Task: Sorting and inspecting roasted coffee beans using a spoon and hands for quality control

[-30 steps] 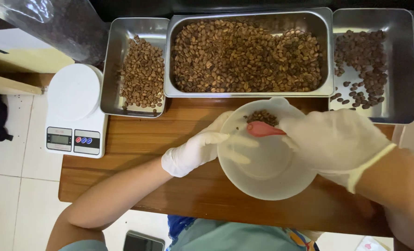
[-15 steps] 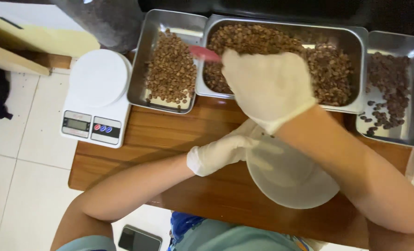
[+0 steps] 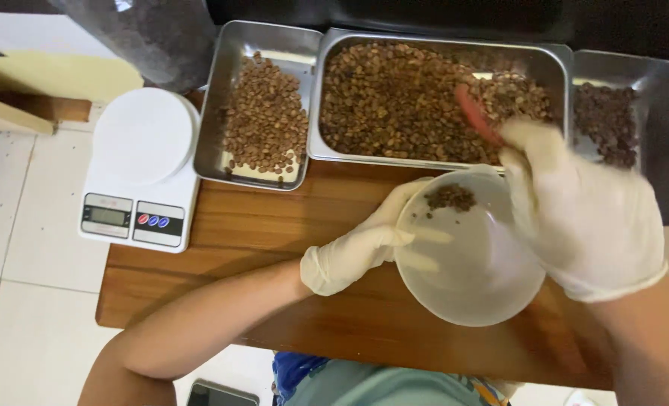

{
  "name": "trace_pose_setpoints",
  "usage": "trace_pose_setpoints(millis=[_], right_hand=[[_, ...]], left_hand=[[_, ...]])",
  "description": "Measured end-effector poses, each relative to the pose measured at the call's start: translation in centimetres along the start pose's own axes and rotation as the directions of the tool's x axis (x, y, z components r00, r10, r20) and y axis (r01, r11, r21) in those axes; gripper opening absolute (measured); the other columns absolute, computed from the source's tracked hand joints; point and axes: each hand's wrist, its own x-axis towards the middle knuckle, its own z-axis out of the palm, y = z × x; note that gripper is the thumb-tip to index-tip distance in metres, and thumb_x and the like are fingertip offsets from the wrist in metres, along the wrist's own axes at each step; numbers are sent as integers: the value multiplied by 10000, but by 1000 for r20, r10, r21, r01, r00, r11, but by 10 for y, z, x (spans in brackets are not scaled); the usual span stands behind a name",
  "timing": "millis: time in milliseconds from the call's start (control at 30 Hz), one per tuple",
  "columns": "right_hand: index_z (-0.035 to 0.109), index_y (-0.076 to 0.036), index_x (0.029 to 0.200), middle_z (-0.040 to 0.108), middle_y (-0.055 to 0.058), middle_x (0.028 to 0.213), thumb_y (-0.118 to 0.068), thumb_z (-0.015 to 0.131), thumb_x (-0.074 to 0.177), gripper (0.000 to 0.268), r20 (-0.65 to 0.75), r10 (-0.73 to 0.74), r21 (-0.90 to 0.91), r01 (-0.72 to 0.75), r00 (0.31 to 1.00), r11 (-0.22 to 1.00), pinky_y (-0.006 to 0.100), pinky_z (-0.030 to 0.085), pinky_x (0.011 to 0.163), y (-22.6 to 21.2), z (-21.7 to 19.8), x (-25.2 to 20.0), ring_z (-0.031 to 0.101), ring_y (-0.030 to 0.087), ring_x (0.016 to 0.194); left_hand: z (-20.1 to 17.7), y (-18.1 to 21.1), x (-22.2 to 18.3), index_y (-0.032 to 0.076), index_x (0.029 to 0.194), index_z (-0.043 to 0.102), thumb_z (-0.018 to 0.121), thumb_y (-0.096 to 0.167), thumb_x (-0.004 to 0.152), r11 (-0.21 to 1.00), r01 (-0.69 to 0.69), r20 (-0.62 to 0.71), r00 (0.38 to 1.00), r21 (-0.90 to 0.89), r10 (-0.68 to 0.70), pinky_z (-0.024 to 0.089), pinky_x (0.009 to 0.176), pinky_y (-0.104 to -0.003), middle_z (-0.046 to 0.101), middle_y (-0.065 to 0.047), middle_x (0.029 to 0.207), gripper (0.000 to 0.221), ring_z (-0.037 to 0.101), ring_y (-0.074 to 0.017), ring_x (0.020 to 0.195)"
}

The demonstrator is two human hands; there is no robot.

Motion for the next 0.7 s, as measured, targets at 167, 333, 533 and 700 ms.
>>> trace_pose_setpoints(millis=[167,333,533,700], right_hand=[[636,-323,1112,638,-23,852,-305,522,983,173,268,33,23,-40,963,999,389,558,609,20,26,-52,698,215,742],[532,-192,799,494,37,701,-260,629,831,123,-4,-174,-35,174,985,984,439,374,479,22,61,-75,536,299,616],[381,-165,634,344,37,614,-39,649,812,345,-128,-103,-4,104,986,995,374,256,427,23,63,-78,343,263,506],[522,-176,767,379,38,702,-97,703,960,277,-124,-71,-122,55,990,991,380,338,477,26,58,-79,432,276,564]], left_hand=[[3,-15,0,73,1502,312,619,393,912,994,-55,-129,989,94,67,550,1030,-460,370,-107,1507,739,555,-282,1342],[10,-27,3,58,1348,409,549,276,974,851,-89,-266,929,517,259,420,1106,-345,497,-104,1330,455,507,-173,1249],[12,-21,4,-18,1531,271,406,9,852,614,-115,-173,905,781,389,235,1300,-429,377,-189,1579,693,355,-300,1505],[13,-11,6,36,1397,491,429,59,867,533,-127,-149,883,836,444,425,1197,-434,559,-137,1428,535,553,-281,1338]])
